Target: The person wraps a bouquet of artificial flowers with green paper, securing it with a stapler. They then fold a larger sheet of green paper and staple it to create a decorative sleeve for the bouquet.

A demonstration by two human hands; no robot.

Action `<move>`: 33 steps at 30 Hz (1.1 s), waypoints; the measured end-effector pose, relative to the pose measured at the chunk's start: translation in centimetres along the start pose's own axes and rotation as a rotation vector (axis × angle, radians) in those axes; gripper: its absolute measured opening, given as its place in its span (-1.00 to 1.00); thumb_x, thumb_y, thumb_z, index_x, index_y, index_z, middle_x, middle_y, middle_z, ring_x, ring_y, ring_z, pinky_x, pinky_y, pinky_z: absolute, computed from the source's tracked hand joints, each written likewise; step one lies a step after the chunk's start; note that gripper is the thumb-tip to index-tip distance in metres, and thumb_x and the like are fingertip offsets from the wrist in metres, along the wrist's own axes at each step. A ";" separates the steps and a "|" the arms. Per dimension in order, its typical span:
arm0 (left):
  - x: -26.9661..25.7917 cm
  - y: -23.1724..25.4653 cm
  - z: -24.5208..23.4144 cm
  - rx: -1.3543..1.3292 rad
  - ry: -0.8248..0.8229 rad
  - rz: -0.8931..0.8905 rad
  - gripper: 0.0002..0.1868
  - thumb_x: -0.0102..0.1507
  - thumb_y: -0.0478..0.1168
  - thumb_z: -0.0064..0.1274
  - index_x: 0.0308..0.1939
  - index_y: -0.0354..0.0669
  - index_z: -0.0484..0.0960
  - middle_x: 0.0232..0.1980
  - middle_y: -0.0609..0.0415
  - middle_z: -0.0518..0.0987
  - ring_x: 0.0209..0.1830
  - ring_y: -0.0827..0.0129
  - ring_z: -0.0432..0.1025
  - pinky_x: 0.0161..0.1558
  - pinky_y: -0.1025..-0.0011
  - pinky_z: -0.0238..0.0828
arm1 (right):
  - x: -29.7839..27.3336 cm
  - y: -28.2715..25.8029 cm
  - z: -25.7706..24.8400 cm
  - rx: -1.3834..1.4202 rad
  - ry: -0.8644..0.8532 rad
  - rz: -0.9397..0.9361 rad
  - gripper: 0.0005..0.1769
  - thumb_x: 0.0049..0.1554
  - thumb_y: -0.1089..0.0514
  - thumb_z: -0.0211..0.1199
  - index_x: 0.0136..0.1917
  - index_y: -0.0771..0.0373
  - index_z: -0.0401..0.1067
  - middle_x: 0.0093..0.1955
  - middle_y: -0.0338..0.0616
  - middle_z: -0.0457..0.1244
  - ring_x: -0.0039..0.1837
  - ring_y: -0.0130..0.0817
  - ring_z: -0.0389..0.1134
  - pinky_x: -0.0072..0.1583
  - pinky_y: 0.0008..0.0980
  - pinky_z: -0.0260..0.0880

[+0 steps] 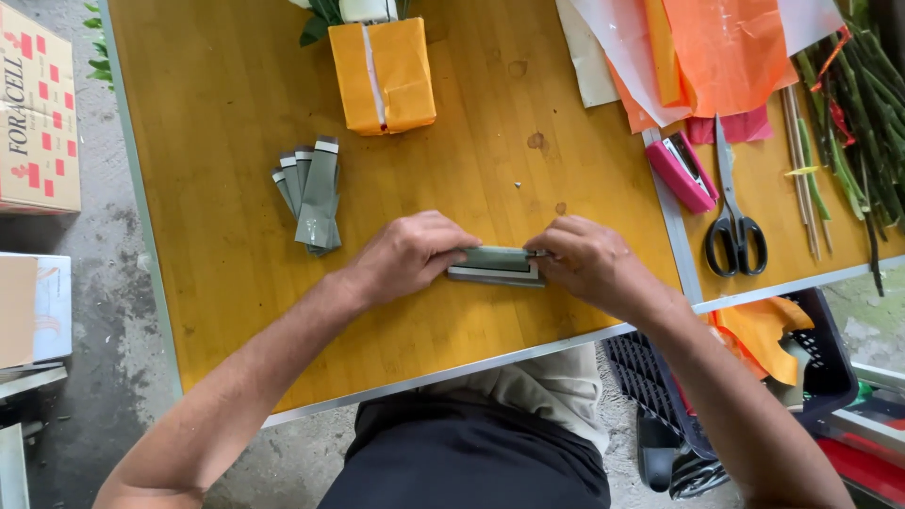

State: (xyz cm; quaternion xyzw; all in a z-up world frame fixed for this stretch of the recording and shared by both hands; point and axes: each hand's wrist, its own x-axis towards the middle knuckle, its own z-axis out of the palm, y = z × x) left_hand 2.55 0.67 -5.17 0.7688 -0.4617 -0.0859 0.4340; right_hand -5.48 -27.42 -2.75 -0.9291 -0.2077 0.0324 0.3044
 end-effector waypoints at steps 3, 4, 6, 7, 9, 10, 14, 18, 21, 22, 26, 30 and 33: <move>-0.8 -0.9 0.5 0.116 0.056 0.136 -0.90 0.33 -0.32 0.13 -0.09 -0.12 0.70 -0.12 0.05 0.66 -0.08 0.17 0.56 -0.05 0.31 0.55 | -0.9 2.2 2.0 -0.094 0.078 -0.104 -0.83 0.13 0.31 0.32 -0.01 0.15 0.60 -0.13 -0.18 0.37 -0.10 -0.25 0.43 -0.08 -0.31 0.50; -1.0 -1.2 0.9 0.179 0.093 0.212 -0.89 0.35 -0.32 0.10 -0.11 -0.07 0.71 -0.12 0.11 0.65 -0.09 0.25 0.55 -0.06 0.39 0.55 | -1.4 3.1 2.8 -0.138 0.143 -0.170 -0.81 0.14 0.32 0.30 0.00 0.10 0.60 -0.11 -0.21 0.36 -0.09 -0.26 0.43 -0.08 -0.31 0.50; -1.2 -1.4 1.2 0.236 0.116 0.254 -0.88 0.35 -0.32 0.09 -0.12 -0.06 0.72 -0.11 0.12 0.65 -0.09 0.28 0.55 -0.06 0.41 0.55 | -1.4 2.7 2.8 -0.161 0.190 -0.237 -0.80 0.14 0.35 0.29 -0.01 0.12 0.61 -0.11 -0.18 0.35 -0.12 -0.25 0.41 -0.11 -0.32 0.48; -1.2 -1.5 1.4 0.295 0.141 0.300 -0.87 0.36 -0.32 0.08 -0.13 -0.04 0.73 -0.10 0.13 0.64 -0.09 0.30 0.54 -0.06 0.43 0.56 | -1.4 2.4 2.7 -0.187 0.241 -0.306 -0.79 0.13 0.37 0.28 -0.03 0.14 0.62 -0.12 -0.14 0.35 -0.14 -0.25 0.40 -0.14 -0.32 0.47; -1.3 -1.8 1.6 0.294 0.141 0.323 -0.85 0.38 -0.31 0.03 -0.10 -0.04 0.72 -0.07 0.13 0.64 -0.07 0.30 0.53 -0.06 0.42 0.55 | -1.6 2.2 2.6 -0.198 0.258 -0.334 -0.78 0.14 0.37 0.29 -0.01 0.14 0.63 -0.11 -0.12 0.35 -0.15 -0.25 0.39 -0.15 -0.32 0.46; -1.3 -1.9 1.5 0.298 0.144 0.348 -0.82 0.40 -0.29 -0.01 -0.08 -0.05 0.72 -0.05 0.12 0.63 -0.06 0.29 0.53 -0.05 0.41 0.55 | -1.5 2.1 2.5 -0.212 0.278 -0.368 -0.77 0.15 0.37 0.29 0.00 0.13 0.64 -0.10 -0.10 0.36 -0.15 -0.24 0.38 -0.16 -0.32 0.45; -1.4 -1.8 1.3 0.304 0.131 0.362 -0.81 0.40 -0.30 -0.02 -0.05 -0.07 0.72 -0.03 0.09 0.61 -0.03 0.26 0.52 -0.07 0.39 0.52 | -1.4 0.5 1.4 -0.248 0.286 -0.406 -0.76 0.18 0.40 0.24 0.01 0.15 0.63 -0.08 -0.08 0.35 -0.14 -0.21 0.39 -0.17 -0.31 0.42; -1.3 -1.6 0.9 0.283 0.071 0.358 -0.79 0.40 -0.34 -0.05 -0.06 -0.14 0.72 0.01 0.02 0.61 0.01 0.20 0.52 -0.05 0.37 0.50 | -1.4 -0.8 0.1 -0.296 0.252 -0.436 -0.74 0.21 0.40 0.17 0.05 0.18 0.60 -0.05 -0.04 0.34 -0.09 -0.14 0.40 -0.15 -0.27 0.40; -1.2 -1.3 0.4 0.275 0.031 0.345 -0.79 0.38 -0.37 -0.04 -0.05 -0.16 0.72 0.03 0.00 0.60 0.02 0.20 0.51 -0.05 0.36 0.49 | -1.3 -1.0 -0.3 -0.309 0.236 -0.445 -0.73 0.18 0.42 0.19 0.05 0.18 0.61 -0.05 -0.02 0.34 -0.07 -0.15 0.41 -0.13 -0.28 0.40; -1.2 -1.2 0.2 0.271 0.013 0.338 -0.79 0.38 -0.37 -0.04 -0.04 -0.17 0.71 0.04 -0.01 0.59 0.04 0.19 0.50 -0.05 0.36 0.49 | -1.3 -0.9 -0.3 -0.313 0.228 -0.452 -0.72 0.17 0.42 0.20 0.04 0.18 0.62 -0.05 -0.03 0.35 -0.06 -0.16 0.42 -0.12 -0.28 0.40; -1.5 -0.4 0.0 0.228 -0.031 0.287 -0.72 0.24 -0.36 -0.01 -0.01 -0.17 0.70 0.12 -0.01 0.55 0.10 0.17 0.47 -0.01 0.30 0.47 | -1.8 -0.1 0.4 -0.300 0.228 -0.451 -0.72 0.15 0.36 0.16 0.05 0.17 0.61 -0.01 -0.03 0.33 -0.02 -0.14 0.41 -0.10 -0.25 0.40; -1.6 -0.4 0.7 0.226 0.060 0.261 -0.81 0.37 -0.12 0.10 -0.10 -0.13 0.71 0.05 0.03 0.58 0.03 0.18 0.49 -0.05 0.33 0.45 | -1.6 -0.5 1.2 -0.239 0.272 -0.401 -0.74 0.10 0.21 0.23 0.06 0.15 0.62 0.04 -0.01 0.34 0.03 -0.09 0.40 -0.06 -0.21 0.38; -1.6 -0.6 1.9 0.236 0.081 0.183 -0.84 0.37 -0.11 0.11 -0.15 -0.08 0.70 0.03 0.10 0.59 0.02 0.24 0.48 -0.06 0.36 0.44 | -1.6 -0.9 2.2 -0.235 0.316 -0.341 -0.87 0.17 0.14 0.30 -0.03 0.15 0.61 0.05 -0.05 0.37 0.08 -0.07 0.42 -0.02 -0.21 0.38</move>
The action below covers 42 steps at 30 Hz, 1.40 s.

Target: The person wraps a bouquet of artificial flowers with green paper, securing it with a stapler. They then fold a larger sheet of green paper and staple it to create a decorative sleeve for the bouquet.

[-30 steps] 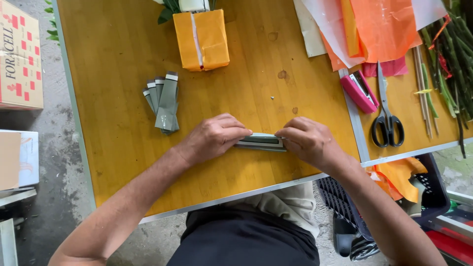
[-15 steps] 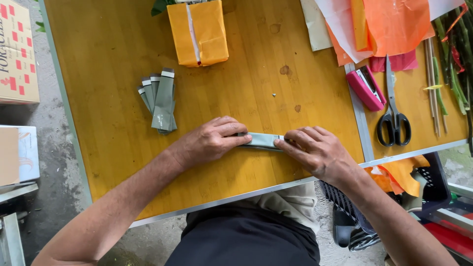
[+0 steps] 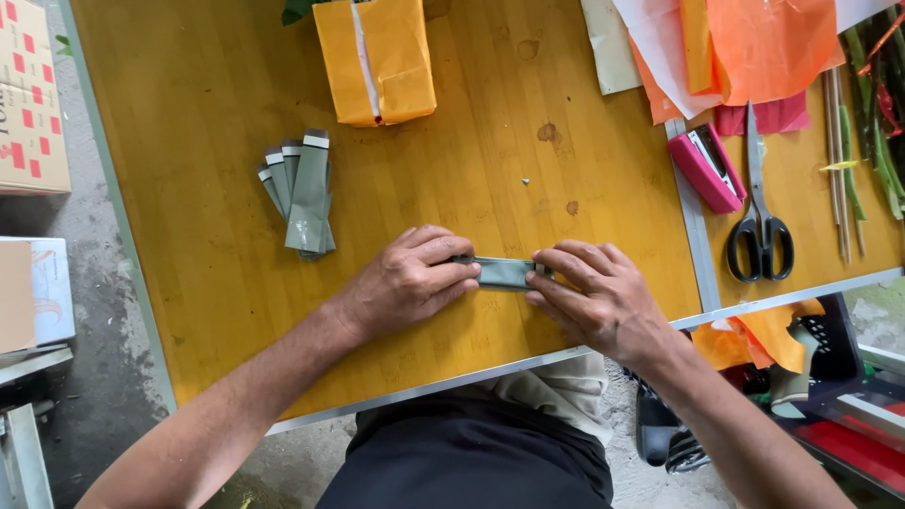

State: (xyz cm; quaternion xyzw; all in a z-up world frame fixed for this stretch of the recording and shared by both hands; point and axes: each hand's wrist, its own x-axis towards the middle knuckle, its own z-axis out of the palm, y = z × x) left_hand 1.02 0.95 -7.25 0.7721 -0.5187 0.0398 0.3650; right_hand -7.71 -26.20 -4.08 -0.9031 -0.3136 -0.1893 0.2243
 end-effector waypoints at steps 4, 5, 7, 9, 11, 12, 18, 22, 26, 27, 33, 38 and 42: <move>-0.5 -0.2 1.8 -0.002 -0.065 -0.207 -0.86 0.29 -0.10 0.19 -0.27 -0.01 0.59 -0.09 0.19 0.57 -0.06 0.26 0.49 -0.11 0.32 0.42 | -0.4 -0.2 1.7 0.016 0.057 0.162 -0.94 0.14 0.11 0.42 -0.12 0.09 0.61 -0.02 -0.23 0.39 0.06 -0.19 0.42 0.01 -0.27 0.39; 0.6 0.3 1.2 -0.001 -0.062 -0.205 -0.86 0.29 -0.10 0.19 -0.27 -0.01 0.59 -0.09 0.19 0.57 -0.06 0.26 0.49 -0.11 0.32 0.42 | -0.5 0.0 2.0 0.014 0.057 0.160 -0.94 0.14 0.11 0.42 -0.12 0.09 0.61 -0.02 -0.23 0.39 0.06 -0.19 0.42 0.01 -0.27 0.39; 2.9 1.5 -0.1 0.015 -0.284 -0.444 -0.67 0.16 -0.17 0.26 -0.11 -0.14 0.48 -0.18 0.00 0.51 -0.12 0.00 0.48 -0.12 0.09 0.44 | -0.5 0.6 2.4 0.127 0.053 0.284 -0.92 0.06 0.13 0.47 -0.17 0.07 0.58 -0.04 -0.33 0.38 0.06 -0.22 0.40 0.01 -0.26 0.39; 2.9 1.5 0.5 0.039 -0.320 -0.453 -0.70 0.12 -0.17 0.28 -0.19 -0.11 0.49 -0.23 0.02 0.48 -0.16 0.01 0.47 -0.15 0.09 0.43 | -0.4 0.3 2.1 0.132 0.007 0.320 -0.75 0.07 0.09 0.47 0.02 0.10 0.55 0.07 -0.23 0.36 0.15 -0.13 0.39 0.09 -0.19 0.39; 3.3 1.4 0.8 0.056 -0.363 -0.468 -0.72 0.08 -0.18 0.30 -0.26 -0.08 0.50 -0.28 0.04 0.44 -0.19 0.01 0.45 -0.19 0.08 0.41 | 0.0 0.1 1.5 0.143 -0.043 0.365 -0.56 0.07 0.04 0.47 0.21 0.13 0.52 0.18 -0.13 0.35 0.24 -0.05 0.37 0.16 -0.11 0.39; 3.3 1.5 0.7 0.033 -0.363 -0.487 -0.73 0.08 -0.18 0.30 -0.26 -0.05 0.50 -0.28 0.05 0.43 -0.19 0.01 0.45 -0.19 0.08 0.41 | 0.4 -0.2 1.1 0.136 -0.080 0.369 -0.56 0.11 0.04 0.41 0.25 0.14 0.51 0.30 -0.06 0.29 0.29 0.03 0.33 0.19 -0.05 0.36; 3.0 3.5 -1.4 -0.186 -0.248 -0.597 -0.84 0.15 -0.29 0.19 -0.27 -0.05 0.50 -0.36 -0.04 0.51 -0.26 -0.03 0.54 -0.24 0.13 0.47 | 1.0 -0.6 0.5 0.316 -0.079 0.443 -0.82 0.12 0.16 0.33 0.02 0.16 0.54 0.24 -0.04 0.33 0.25 0.10 0.35 0.16 -0.01 0.35; 4.3 5.3 -4.4 -0.643 -0.131 -0.859 -0.62 0.09 -0.31 0.28 -0.01 -0.20 0.65 -0.43 -0.01 0.65 -0.41 0.36 0.52 -0.28 0.40 0.54 | 2.0 -0.3 0.9 0.802 0.160 0.727 -0.89 0.13 0.26 0.42 -0.03 0.24 0.61 -0.29 -0.21 0.41 -0.19 -0.51 0.41 -0.07 -0.47 0.49; 5.8 6.0 -3.8 -0.735 -0.001 -0.861 -0.91 0.11 -0.32 0.21 -0.31 -0.16 0.76 -0.56 0.12 0.62 -0.52 0.54 0.45 -0.45 0.51 0.48 | 5.9 -0.2 0.3 0.835 0.368 0.713 -0.86 0.14 0.34 0.41 0.00 0.33 0.58 -0.25 -0.11 0.42 -0.20 -0.43 0.47 -0.10 -0.53 0.53; 6.4 5.7 -3.4 -0.765 0.129 -0.872 -0.95 0.13 -0.33 0.22 -0.35 -0.15 0.75 -0.58 0.12 0.61 -0.57 0.56 0.44 -0.49 0.56 0.47 | 6.9 -0.4 0.8 0.999 0.500 0.710 -0.56 0.19 0.35 0.34 0.30 0.27 0.31 -0.17 -0.17 0.38 -0.13 -0.50 0.42 -0.05 -0.57 0.47; 9.7 5.0 -3.4 -0.874 0.452 -0.768 -0.95 0.16 -0.43 0.20 -0.38 -0.27 0.75 -0.63 0.06 0.57 -0.68 0.58 0.38 -0.58 0.62 0.40 | 11.1 -0.3 2.5 1.298 0.686 0.798 -0.20 0.10 0.40 0.40 0.50 0.35 0.08 -0.14 0.04 0.38 -0.10 -0.21 0.52 -0.12 -0.37 0.55; 12.1 4.3 -5.2 -0.883 0.537 -0.705 -0.98 0.16 -0.41 0.27 -0.39 -0.30 0.74 -0.64 0.05 0.57 -0.72 0.60 0.37 -0.63 0.64 0.34 | 15.5 1.1 0.6 1.210 0.838 0.799 -0.29 0.08 0.41 0.45 0.44 0.37 0.24 -0.27 -0.08 0.36 -0.21 -0.37 0.47 -0.10 -0.45 0.52; 14.1 3.9 -8.0 -0.853 0.648 -0.595 -0.96 0.16 -0.41 0.25 -0.40 -0.25 0.73 -0.65 0.10 0.54 -0.70 0.62 0.35 -0.61 0.65 0.33 | 20.1 2.2 -1.6 1.118 0.898 0.772 -0.27 0.06 0.36 0.53 0.43 0.28 0.30 -0.27 -0.13 0.32 -0.22 -0.40 0.43 -0.12 -0.41 0.57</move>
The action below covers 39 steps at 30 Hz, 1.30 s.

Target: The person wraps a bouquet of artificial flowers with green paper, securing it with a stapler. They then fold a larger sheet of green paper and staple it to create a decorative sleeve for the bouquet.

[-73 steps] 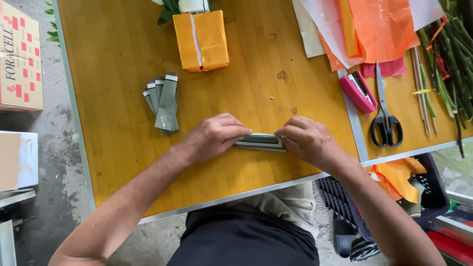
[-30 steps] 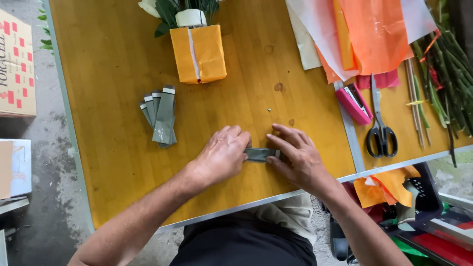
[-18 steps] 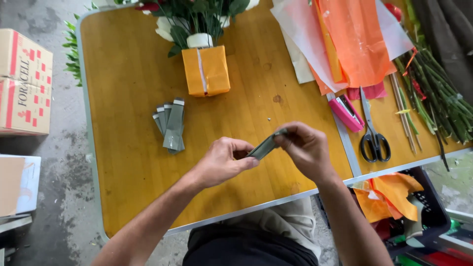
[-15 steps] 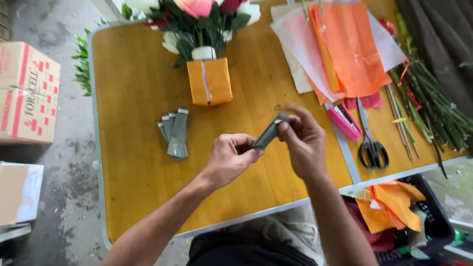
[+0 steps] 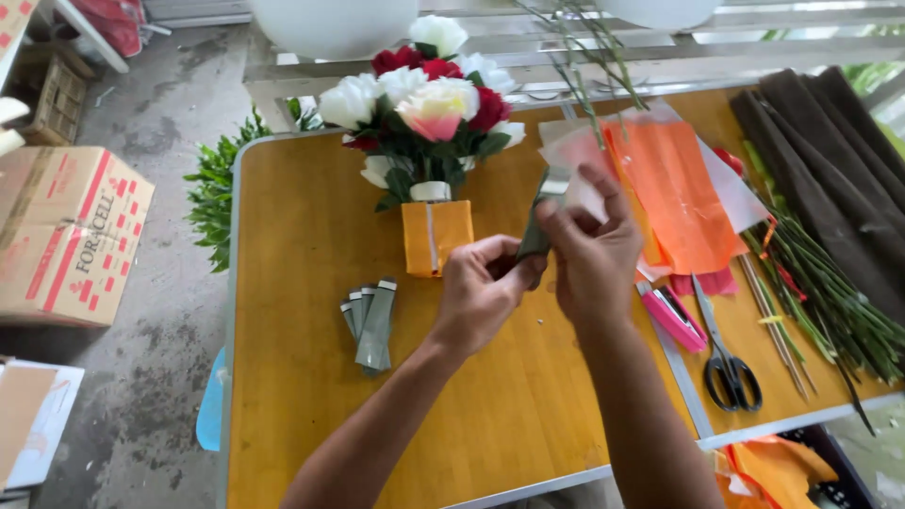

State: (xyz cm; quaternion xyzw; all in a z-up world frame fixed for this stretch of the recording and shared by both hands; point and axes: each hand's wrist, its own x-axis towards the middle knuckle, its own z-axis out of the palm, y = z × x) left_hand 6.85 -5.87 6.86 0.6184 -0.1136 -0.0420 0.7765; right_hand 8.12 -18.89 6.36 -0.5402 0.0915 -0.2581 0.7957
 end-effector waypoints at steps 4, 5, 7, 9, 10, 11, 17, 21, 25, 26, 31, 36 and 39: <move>0.8 1.8 -1.4 0.018 0.010 0.084 -0.90 0.22 -0.27 0.21 -0.38 -0.16 0.64 -0.52 0.23 0.54 -0.54 0.66 0.24 -0.53 0.52 0.16 | 1.2 -5.2 3.8 -0.189 -0.427 -0.128 -0.45 0.16 0.34 0.41 0.37 0.26 0.31 -0.31 -0.49 0.06 -0.24 -0.67 0.10 -0.15 -0.61 0.23; 0.4 1.7 -1.3 0.023 0.031 0.077 -0.90 0.22 -0.27 0.21 -0.38 -0.16 0.64 -0.52 0.23 0.54 -0.54 0.66 0.24 -0.53 0.52 0.16 | 1.2 -5.6 4.2 -0.184 -0.442 -0.112 -0.45 0.16 0.34 0.41 0.37 0.26 0.31 -0.31 -0.49 0.06 -0.24 -0.67 0.10 -0.15 -0.61 0.23; 0.0 2.0 -1.0 -0.163 0.020 0.137 -0.89 0.31 -0.23 0.12 -0.24 -0.18 0.57 -0.44 0.23 0.50 -0.47 0.66 0.24 -0.46 0.54 0.16 | 1.4 -6.9 5.1 -0.221 -0.458 -0.147 -0.22 0.07 0.36 0.50 0.49 0.34 0.24 -0.14 -0.29 0.39 -0.14 -0.62 0.39 0.04 -0.61 0.50; -0.4 1.7 -0.6 -0.265 -0.018 0.102 -0.85 0.37 -0.24 0.05 -0.13 -0.29 0.54 -0.34 0.06 0.56 -0.38 0.49 0.40 -0.34 0.48 0.38 | 1.1 -6.8 5.5 -0.244 -0.461 -0.213 -0.24 0.11 0.37 0.50 0.50 0.37 0.23 -0.07 -0.20 0.39 -0.06 -0.53 0.43 0.09 -0.56 0.53; -0.7 1.5 -0.2 -0.375 -0.069 0.063 -0.79 0.42 -0.25 -0.01 -0.02 -0.40 0.51 -0.25 -0.12 0.62 -0.29 0.32 0.56 -0.22 0.43 0.61 | 1.0 -6.9 5.4 -0.275 -0.449 -0.282 -0.25 0.15 0.37 0.49 0.51 0.40 0.21 -0.01 -0.12 0.40 0.01 -0.45 0.48 0.14 -0.51 0.57; -0.8 1.5 -0.3 -0.374 -0.061 0.065 -0.79 0.42 -0.25 -0.01 -0.02 -0.40 0.51 -0.25 -0.12 0.62 -0.29 0.32 0.56 -0.22 0.43 0.61 | 1.1 -6.7 5.2 -0.273 -0.457 -0.279 -0.25 0.15 0.37 0.49 0.51 0.40 0.21 -0.01 -0.12 0.40 0.01 -0.45 0.48 0.14 -0.51 0.57; 0.5 1.9 -1.1 -0.252 -0.152 0.037 -0.88 0.40 -0.45 -0.04 -0.02 -0.44 0.56 -0.17 -0.11 0.67 -0.30 0.29 0.62 -0.18 0.45 0.67 | 3.4 -4.1 3.8 0.025 -0.368 -0.174 -0.25 0.12 0.30 0.47 0.50 0.33 0.22 -0.11 -0.18 0.41 -0.05 -0.51 0.45 0.18 -0.52 0.51; 1.5 2.3 -1.2 -0.190 -0.136 -0.003 -0.89 0.36 -0.43 -0.02 -0.07 -0.44 0.54 -0.20 -0.15 0.68 -0.38 0.26 0.62 -0.26 0.44 0.68 | 3.9 -3.2 4.0 0.000 -0.252 -0.209 -0.39 0.10 0.34 0.44 0.38 0.29 0.31 -0.21 -0.29 0.36 -0.14 -0.58 0.37 0.03 -0.49 0.47; 2.0 2.8 -2.4 -0.214 -0.214 -0.083 -0.85 0.36 -0.36 -0.03 -0.05 -0.43 0.52 -0.15 -0.17 0.68 -0.26 0.26 0.63 -0.11 0.40 0.69 | 3.2 -3.9 4.9 -0.134 -0.212 -0.157 -0.42 0.10 0.23 0.45 0.35 0.31 0.35 -0.21 -0.35 0.35 -0.13 -0.59 0.35 -0.03 -0.47 0.47; 2.4 2.6 -2.5 -0.209 -0.217 -0.076 -0.85 0.36 -0.36 -0.03 -0.05 -0.43 0.52 -0.15 -0.17 0.68 -0.26 0.26 0.63 -0.11 0.40 0.69 | 3.6 -4.0 5.0 -0.128 -0.212 -0.164 -0.42 0.10 0.23 0.45 0.35 0.31 0.35 -0.21 -0.35 0.35 -0.13 -0.59 0.35 -0.03 -0.47 0.47; 2.3 1.4 -2.6 -0.165 -0.176 0.055 -0.85 0.34 -0.55 -0.06 -0.10 -0.59 0.62 -0.34 -0.22 0.65 -0.39 0.25 0.61 -0.24 0.26 0.70 | 4.9 -1.4 3.9 0.107 -0.159 -0.216 -0.52 0.19 0.42 0.37 0.34 0.41 0.32 -0.29 -0.09 0.34 -0.19 -0.51 0.37 0.02 -0.41 0.54; 2.1 3.3 -2.5 -0.152 -0.174 0.039 -0.84 0.34 -0.53 -0.05 -0.07 -0.61 0.61 -0.33 -0.23 0.64 -0.38 0.28 0.58 -0.26 0.29 0.70 | 5.5 -0.3 3.1 0.054 -0.151 -0.295 -0.57 0.22 0.41 0.35 0.33 0.43 0.34 -0.25 -0.05 0.36 -0.13 -0.53 0.36 0.10 -0.37 0.55; 2.6 2.6 -3.1 -0.158 -0.128 0.042 -0.84 0.35 -0.51 -0.06 -0.07 -0.59 0.60 -0.34 -0.21 0.62 -0.41 0.32 0.56 -0.31 0.36 0.68 | 4.0 -2.6 5.0 0.015 -0.268 -0.244 -0.46 0.22 0.36 0.34 0.42 0.41 0.27 -0.15 0.00 0.38 -0.04 -0.46 0.39 0.16 -0.31 0.55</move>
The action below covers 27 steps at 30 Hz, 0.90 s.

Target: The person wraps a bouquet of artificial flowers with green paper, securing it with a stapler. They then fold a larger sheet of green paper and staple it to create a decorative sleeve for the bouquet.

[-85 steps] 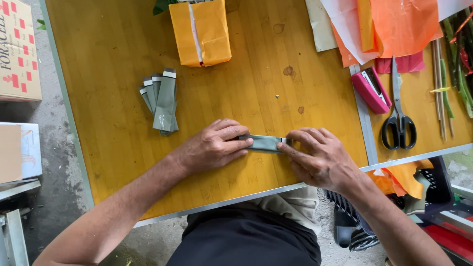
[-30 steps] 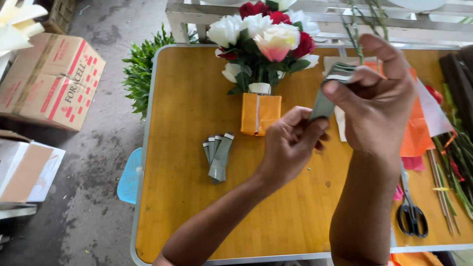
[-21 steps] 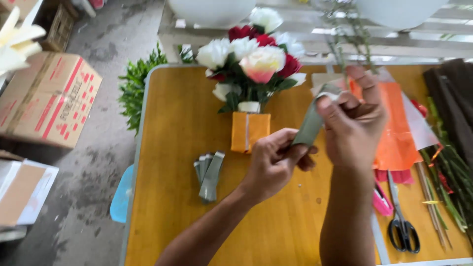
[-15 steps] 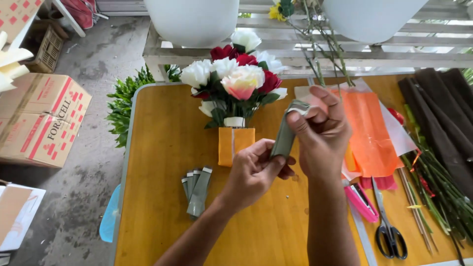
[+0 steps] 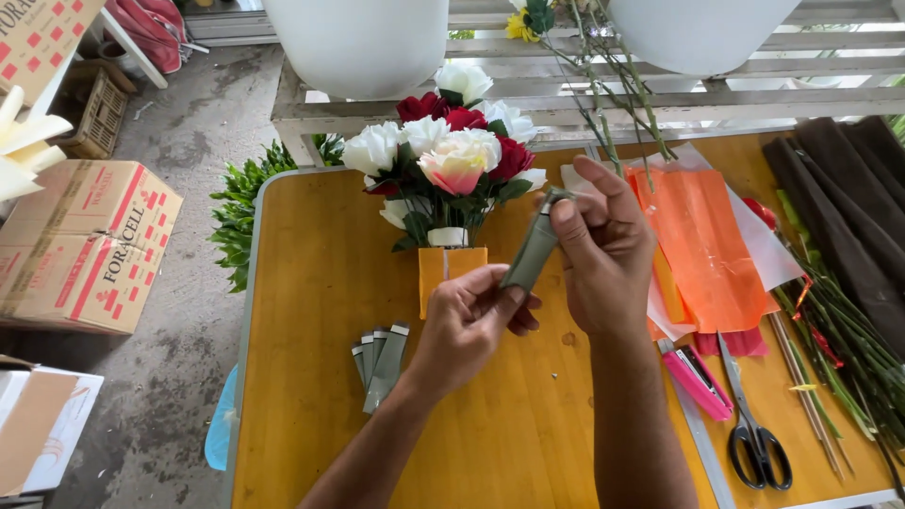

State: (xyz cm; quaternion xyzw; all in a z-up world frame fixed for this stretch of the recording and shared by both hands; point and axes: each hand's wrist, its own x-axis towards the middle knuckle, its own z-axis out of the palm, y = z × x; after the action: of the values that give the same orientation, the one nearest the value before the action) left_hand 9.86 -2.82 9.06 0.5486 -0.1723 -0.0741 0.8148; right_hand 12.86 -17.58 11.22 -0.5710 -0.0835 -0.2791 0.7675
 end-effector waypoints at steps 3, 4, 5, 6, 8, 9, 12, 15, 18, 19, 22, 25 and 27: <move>0.1 -0.8 -0.7 0.002 0.035 0.036 -0.86 0.36 -0.51 -0.07 -0.10 -0.56 0.60 -0.37 -0.19 0.61 -0.45 0.32 0.56 -0.37 0.40 0.65 | -0.3 0.4 0.1 -0.023 -0.082 0.063 -0.29 0.15 0.34 0.39 0.50 0.39 0.20 -0.16 -0.07 0.35 -0.04 -0.45 0.42 0.17 -0.34 0.56; 0.1 -0.9 -0.7 0.010 0.024 0.051 -0.86 0.36 -0.52 -0.06 -0.11 -0.54 0.61 -0.39 -0.19 0.60 -0.47 0.32 0.55 -0.39 0.41 0.64 | -0.3 1.2 -0.5 -0.055 -0.080 0.056 -0.23 0.10 0.37 0.45 0.51 0.41 0.20 -0.25 -0.20 0.30 -0.10 -0.52 0.41 0.13 -0.40 0.57; 0.1 -0.8 -0.6 0.010 0.023 0.046 -0.86 0.36 -0.52 -0.06 -0.11 -0.54 0.61 -0.39 -0.19 0.60 -0.47 0.32 0.55 -0.39 0.41 0.64 | -0.4 1.3 -0.7 -0.056 -0.075 0.060 -0.23 0.10 0.37 0.45 0.51 0.41 0.20 -0.25 -0.20 0.30 -0.10 -0.52 0.41 0.13 -0.40 0.57; 0.1 -0.6 -0.6 0.024 -0.001 0.057 -0.86 0.36 -0.51 -0.06 -0.11 -0.53 0.62 -0.38 -0.19 0.60 -0.47 0.32 0.54 -0.39 0.40 0.64 | -0.5 1.4 -0.8 -0.030 -0.043 0.056 -0.25 0.12 0.38 0.44 0.51 0.40 0.21 -0.26 -0.18 0.31 -0.10 -0.46 0.44 0.12 -0.37 0.58; 0.1 -0.2 -0.5 0.037 -0.026 0.068 -0.86 0.37 -0.50 -0.07 -0.10 -0.52 0.62 -0.38 -0.19 0.60 -0.47 0.32 0.54 -0.38 0.40 0.64 | -0.6 1.5 -0.9 -0.005 -0.010 0.052 -0.27 0.13 0.39 0.43 0.51 0.39 0.22 -0.27 -0.15 0.32 -0.10 -0.39 0.46 0.11 -0.33 0.60; 0.1 0.0 -0.4 0.031 -0.040 0.072 -0.85 0.37 -0.50 -0.07 -0.10 -0.53 0.61 -0.40 -0.19 0.59 -0.46 0.31 0.54 -0.37 0.38 0.64 | -0.5 1.5 -0.8 -0.028 -0.023 0.041 -0.24 0.14 0.38 0.43 0.53 0.37 0.19 -0.27 -0.14 0.32 -0.10 -0.40 0.46 0.11 -0.34 0.59; 0.2 0.2 -0.6 0.056 -0.059 0.093 -0.85 0.37 -0.50 -0.08 -0.10 -0.54 0.61 -0.43 -0.19 0.59 -0.45 0.31 0.53 -0.35 0.37 0.64 | -0.1 2.2 -1.3 -0.003 -0.047 0.077 -0.24 0.13 0.40 0.42 0.52 0.36 0.20 -0.25 -0.08 0.35 -0.07 -0.37 0.47 0.11 -0.31 0.60; -0.1 -0.3 -0.5 0.070 -0.067 0.093 -0.85 0.37 -0.50 -0.08 -0.10 -0.54 0.61 -0.42 -0.19 0.60 -0.45 0.33 0.53 -0.34 0.38 0.64 | 0.1 2.1 -1.7 0.058 -0.022 0.107 -0.30 0.14 0.41 0.40 0.49 0.37 0.24 -0.23 -0.06 0.36 -0.07 -0.34 0.48 0.11 -0.28 0.62; -0.1 -0.6 0.0 0.025 -0.104 0.085 -0.83 0.38 -0.51 -0.10 -0.07 -0.57 0.60 -0.37 -0.19 0.61 -0.41 0.32 0.54 -0.29 0.35 0.65 | 0.4 1.6 -2.0 0.059 0.033 0.066 -0.33 0.17 0.41 0.39 0.49 0.34 0.23 -0.24 -0.08 0.35 -0.11 -0.41 0.44 0.12 -0.29 0.63; -0.3 -0.6 0.2 0.002 -0.143 0.079 -0.82 0.39 -0.51 -0.12 -0.05 -0.59 0.59 -0.34 -0.20 0.61 -0.37 0.31 0.54 -0.25 0.33 0.65 | 0.3 1.5 -2.1 0.053 0.068 0.047 -0.32 0.17 0.42 0.40 0.50 0.33 0.22 -0.24 -0.09 0.35 -0.12 -0.45 0.42 0.11 -0.30 0.64; -0.1 -0.4 -0.7 -0.115 -0.292 0.014 -0.61 0.40 -0.56 -0.27 0.30 -0.70 0.38 -0.04 -0.40 0.61 -0.15 0.14 0.55 -0.05 0.12 0.65 | 0.4 1.3 -1.9 0.022 0.092 0.029 -0.29 0.16 0.40 0.43 0.50 0.33 0.21 -0.25 -0.09 0.35 -0.13 -0.48 0.40 0.10 -0.37 0.61; -0.3 0.7 -1.3 -0.151 -0.366 -0.078 -0.54 0.42 -0.49 -0.34 0.41 -0.64 0.25 0.14 -0.41 0.54 0.02 0.09 0.51 0.10 0.03 0.58 | 0.2 1.0 -1.3 -0.059 0.058 -0.025 -0.26 0.14 0.34 0.48 0.50 0.34 0.21 -0.29 -0.14 0.34 -0.18 -0.59 0.32 0.01 -0.53 0.49; 0.0 1.0 -2.1 -0.124 -0.351 -0.075 -0.47 0.41 -0.32 -0.23 0.45 -0.54 0.25 0.20 -0.40 0.52 0.11 0.04 0.47 0.12 0.00 0.54 | 0.0 0.8 -0.8 -0.073 0.051 -0.035 -0.26 0.14 0.35 0.48 0.49 0.35 0.22 -0.30 -0.15 0.33 -0.20 -0.59 0.31 -0.01 -0.55 0.49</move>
State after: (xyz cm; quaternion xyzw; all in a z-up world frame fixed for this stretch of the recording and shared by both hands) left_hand 10.59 -0.64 9.31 0.4822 -0.2864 -0.2092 0.8011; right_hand 13.15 -18.13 10.28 -0.5899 -0.0635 -0.3097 0.7430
